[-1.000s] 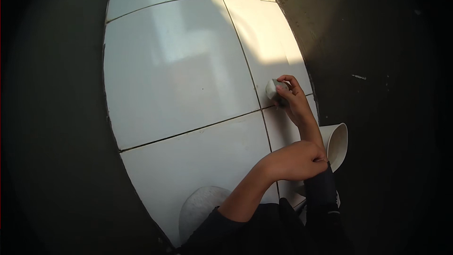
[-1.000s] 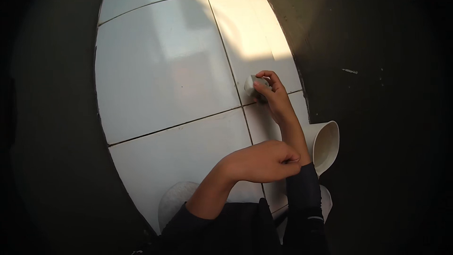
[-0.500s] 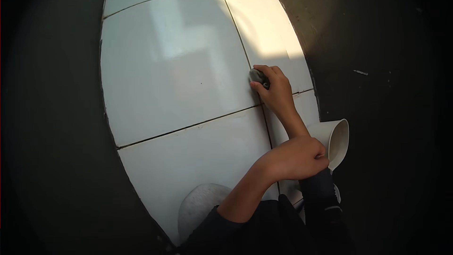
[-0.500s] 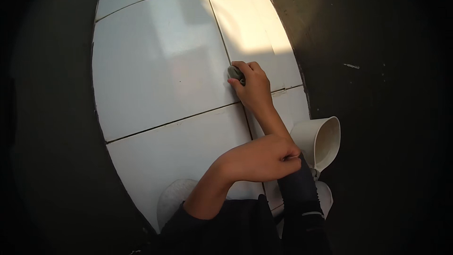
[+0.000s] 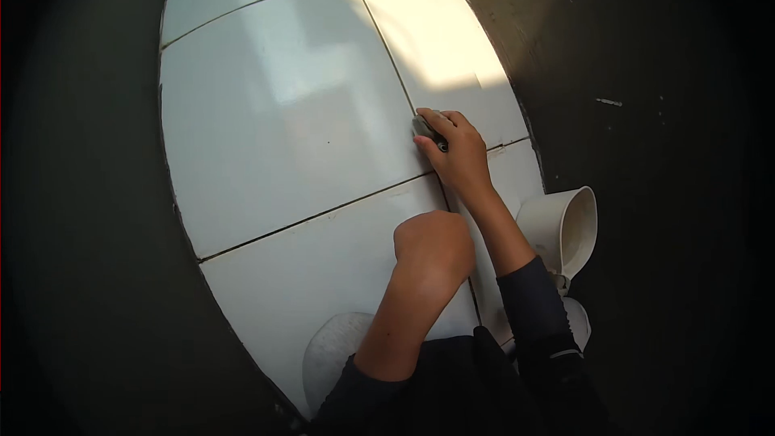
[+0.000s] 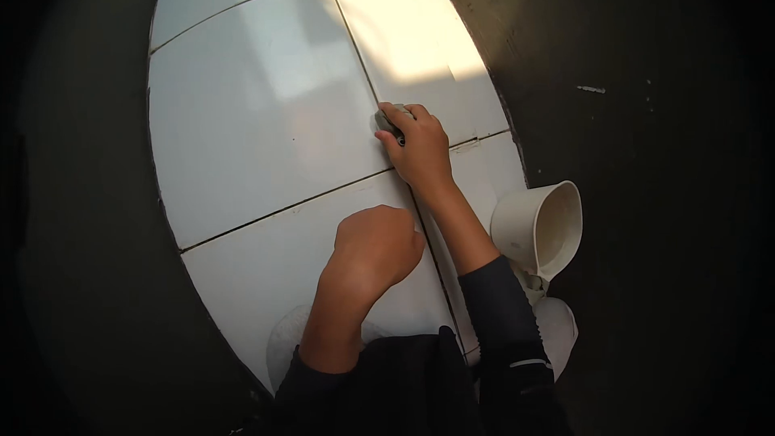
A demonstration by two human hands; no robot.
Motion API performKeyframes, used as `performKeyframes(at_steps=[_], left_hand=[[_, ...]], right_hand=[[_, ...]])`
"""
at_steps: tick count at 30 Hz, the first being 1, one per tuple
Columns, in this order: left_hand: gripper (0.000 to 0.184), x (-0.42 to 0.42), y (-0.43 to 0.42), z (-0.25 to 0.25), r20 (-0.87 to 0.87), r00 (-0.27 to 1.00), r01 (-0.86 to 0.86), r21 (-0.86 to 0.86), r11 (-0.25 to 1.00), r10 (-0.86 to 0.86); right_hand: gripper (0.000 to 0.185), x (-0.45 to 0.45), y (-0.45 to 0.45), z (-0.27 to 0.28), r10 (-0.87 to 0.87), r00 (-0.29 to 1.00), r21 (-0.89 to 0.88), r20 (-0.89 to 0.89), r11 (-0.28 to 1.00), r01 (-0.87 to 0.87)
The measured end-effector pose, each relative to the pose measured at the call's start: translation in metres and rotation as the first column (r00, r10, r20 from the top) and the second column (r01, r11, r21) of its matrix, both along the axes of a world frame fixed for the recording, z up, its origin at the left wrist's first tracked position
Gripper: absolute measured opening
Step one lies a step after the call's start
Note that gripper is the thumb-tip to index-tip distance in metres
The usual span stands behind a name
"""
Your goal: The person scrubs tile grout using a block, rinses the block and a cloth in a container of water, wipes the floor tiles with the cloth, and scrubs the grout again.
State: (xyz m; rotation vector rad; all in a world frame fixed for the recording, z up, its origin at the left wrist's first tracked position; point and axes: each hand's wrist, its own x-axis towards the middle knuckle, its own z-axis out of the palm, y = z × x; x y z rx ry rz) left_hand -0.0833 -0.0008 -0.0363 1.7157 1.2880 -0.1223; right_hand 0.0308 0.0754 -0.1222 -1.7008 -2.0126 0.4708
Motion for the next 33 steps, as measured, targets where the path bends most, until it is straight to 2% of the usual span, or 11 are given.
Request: performKeyframes(at_steps=[5,7,10,12,14,17,23,26,29,31,33], left_hand=[[0.026,0.003,0.002,-0.008,-0.023,1.000,0.006,-0.040,0.999,-0.007],[0.026,0.005,-0.003,-0.009,0.048,0.999,-0.015,0.031,0.999,0.014],[0.026,0.007,-0.004,-0.004,0.054,0.998,0.016,0.050,0.999,-0.019],[0.025,0.004,-0.003,0.001,0.050,0.999,0.006,0.033,0.999,-0.008],[0.025,0.002,-0.002,0.001,0.042,0.999,-0.006,0.018,1.000,0.006],[0.025,-0.001,-0.002,-0.001,0.015,1.000,0.005,0.027,1.000,-0.005],[0.024,0.002,-0.003,-0.005,0.015,1.000,0.007,0.068,0.998,-0.008],[0.024,0.004,-0.005,0.000,0.042,0.999,-0.011,0.052,0.999,0.009],[0.023,0.004,-0.004,0.001,-0.004,1.000,0.015,0.002,1.000,-0.015],[0.023,0.003,-0.005,-0.005,0.027,1.000,0.000,0.069,0.998,-0.002],[0.023,0.003,-0.004,-0.006,0.027,1.000,-0.007,0.054,0.999,0.005]], right_hand=[[0.040,-0.004,0.013,0.000,-0.002,0.997,0.057,0.077,0.998,-0.003],[0.039,0.008,-0.023,0.008,-0.004,0.999,-0.101,0.036,0.995,0.007],[0.040,0.017,-0.053,0.006,-0.024,1.000,-0.050,0.009,0.998,0.025],[0.040,0.011,-0.039,0.000,-0.039,0.999,-0.047,0.020,0.998,0.040],[0.039,-0.002,-0.006,-0.004,-0.017,1.000,0.036,0.011,0.999,0.016],[0.039,-0.017,0.027,-0.003,-0.039,0.999,0.009,0.028,0.999,0.039],[0.040,0.015,-0.049,0.000,-0.012,0.999,-0.030,0.051,0.999,0.014],[0.038,0.004,-0.033,0.004,-0.002,0.989,0.040,0.147,0.999,-0.003],[0.040,-0.013,0.016,-0.005,-0.013,0.994,0.074,0.105,0.997,0.005],[0.041,-0.017,0.025,-0.004,-0.013,0.994,0.052,0.104,0.999,0.008],[0.041,-0.014,0.019,0.000,-0.012,0.993,0.034,0.114,0.999,0.008]])
